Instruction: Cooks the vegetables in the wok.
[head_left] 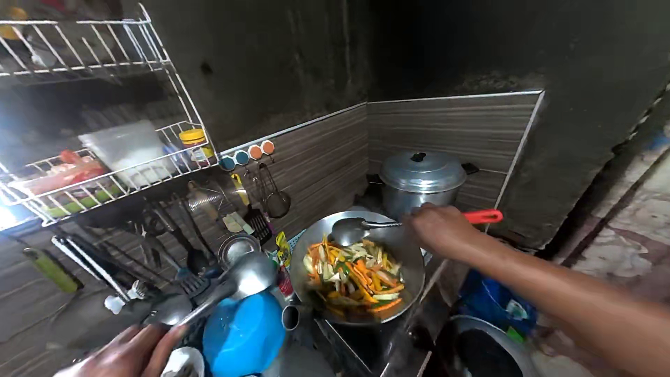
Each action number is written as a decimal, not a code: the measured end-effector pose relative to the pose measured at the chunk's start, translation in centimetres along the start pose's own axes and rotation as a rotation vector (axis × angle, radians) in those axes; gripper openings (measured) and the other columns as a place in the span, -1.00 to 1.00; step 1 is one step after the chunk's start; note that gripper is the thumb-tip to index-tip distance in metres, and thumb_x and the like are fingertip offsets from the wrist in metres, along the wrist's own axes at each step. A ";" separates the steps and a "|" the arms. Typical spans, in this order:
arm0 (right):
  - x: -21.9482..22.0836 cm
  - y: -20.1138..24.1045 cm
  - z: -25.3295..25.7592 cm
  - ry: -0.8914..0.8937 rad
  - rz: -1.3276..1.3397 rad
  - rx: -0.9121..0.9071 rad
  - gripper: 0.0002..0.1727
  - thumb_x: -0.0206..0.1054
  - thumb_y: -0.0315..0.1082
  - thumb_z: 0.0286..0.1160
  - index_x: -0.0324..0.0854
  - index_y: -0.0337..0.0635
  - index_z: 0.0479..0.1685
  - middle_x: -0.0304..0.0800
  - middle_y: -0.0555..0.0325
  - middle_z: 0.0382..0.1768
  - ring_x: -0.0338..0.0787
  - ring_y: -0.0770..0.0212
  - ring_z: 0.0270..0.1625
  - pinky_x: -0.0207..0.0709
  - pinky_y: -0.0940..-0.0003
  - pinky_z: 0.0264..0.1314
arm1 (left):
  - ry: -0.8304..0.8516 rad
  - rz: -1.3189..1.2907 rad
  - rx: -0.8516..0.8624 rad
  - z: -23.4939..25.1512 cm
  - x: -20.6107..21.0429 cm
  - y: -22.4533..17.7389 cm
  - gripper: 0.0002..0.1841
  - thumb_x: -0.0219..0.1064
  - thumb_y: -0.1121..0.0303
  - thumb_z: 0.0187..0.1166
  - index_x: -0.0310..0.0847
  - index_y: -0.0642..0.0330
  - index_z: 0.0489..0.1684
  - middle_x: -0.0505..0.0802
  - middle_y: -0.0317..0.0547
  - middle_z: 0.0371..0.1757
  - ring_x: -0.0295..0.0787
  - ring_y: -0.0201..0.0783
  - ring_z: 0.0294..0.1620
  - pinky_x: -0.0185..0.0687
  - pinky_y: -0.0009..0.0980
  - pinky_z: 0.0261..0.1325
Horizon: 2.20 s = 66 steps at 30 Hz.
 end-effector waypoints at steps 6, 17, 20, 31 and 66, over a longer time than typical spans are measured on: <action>2.8 -1.6 9.1 0.056 -0.226 -0.216 -0.83 0.27 -0.47 0.55 0.81 -0.20 -0.18 0.85 -0.10 -0.17 0.81 -0.20 0.04 0.64 -0.22 0.12 | 0.193 0.574 0.310 13.1 -0.6 -11.7 -0.67 0.24 0.14 0.69 0.75 0.14 -0.42 0.82 0.12 -0.39 0.83 0.25 -0.34 0.66 0.22 -0.41; 4.5 -3.3 5.1 0.338 0.025 -0.607 -0.82 0.25 -0.38 0.64 0.73 -0.31 -0.15 0.80 -0.20 -0.21 0.82 -0.28 -0.10 0.63 -0.28 -0.02 | 0.721 0.584 0.279 17.6 4.5 -22.2 -0.67 0.08 0.20 0.78 0.68 0.25 -0.11 0.83 0.23 -0.10 0.80 0.32 0.00 0.65 0.30 -0.07; 4.9 -1.9 5.3 0.237 0.065 -0.640 -0.83 0.26 -0.40 0.61 0.73 -0.29 -0.22 0.81 -0.18 -0.24 0.82 -0.28 -0.12 0.62 -0.31 -0.04 | 0.732 0.520 0.205 18.3 5.4 -22.7 -0.52 0.01 0.01 0.82 0.68 0.27 -0.04 0.83 0.27 0.00 0.79 0.34 0.09 0.63 0.36 0.01; -3.7 0.1 7.2 0.086 -0.284 -0.610 -0.85 0.29 -0.47 0.54 0.75 -0.21 -0.34 0.76 -0.02 -0.36 0.78 -0.12 -0.17 0.58 -0.12 -0.15 | 0.538 0.656 0.132 19.7 -2.3 -20.8 -0.61 0.23 -0.03 0.69 0.77 0.09 -0.27 0.86 0.06 -0.21 0.84 0.16 -0.07 0.67 0.20 -0.08; -0.9 0.4 6.5 0.287 -0.082 -0.530 -0.81 0.22 -0.39 0.68 0.75 -0.27 -0.14 0.81 -0.16 -0.20 0.81 -0.24 -0.05 0.59 -0.27 -0.01 | 0.600 0.440 0.304 19.9 2.7 -24.1 -0.51 0.09 -0.07 0.78 0.74 0.19 -0.06 0.84 0.24 -0.02 0.79 0.35 0.07 0.62 0.38 0.00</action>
Point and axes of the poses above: each hand's wrist, its own z-axis towards the middle knuckle, its own x-axis out of the palm, y = z × x, the point moved 2 cm from there along z, towards the middle knuckle
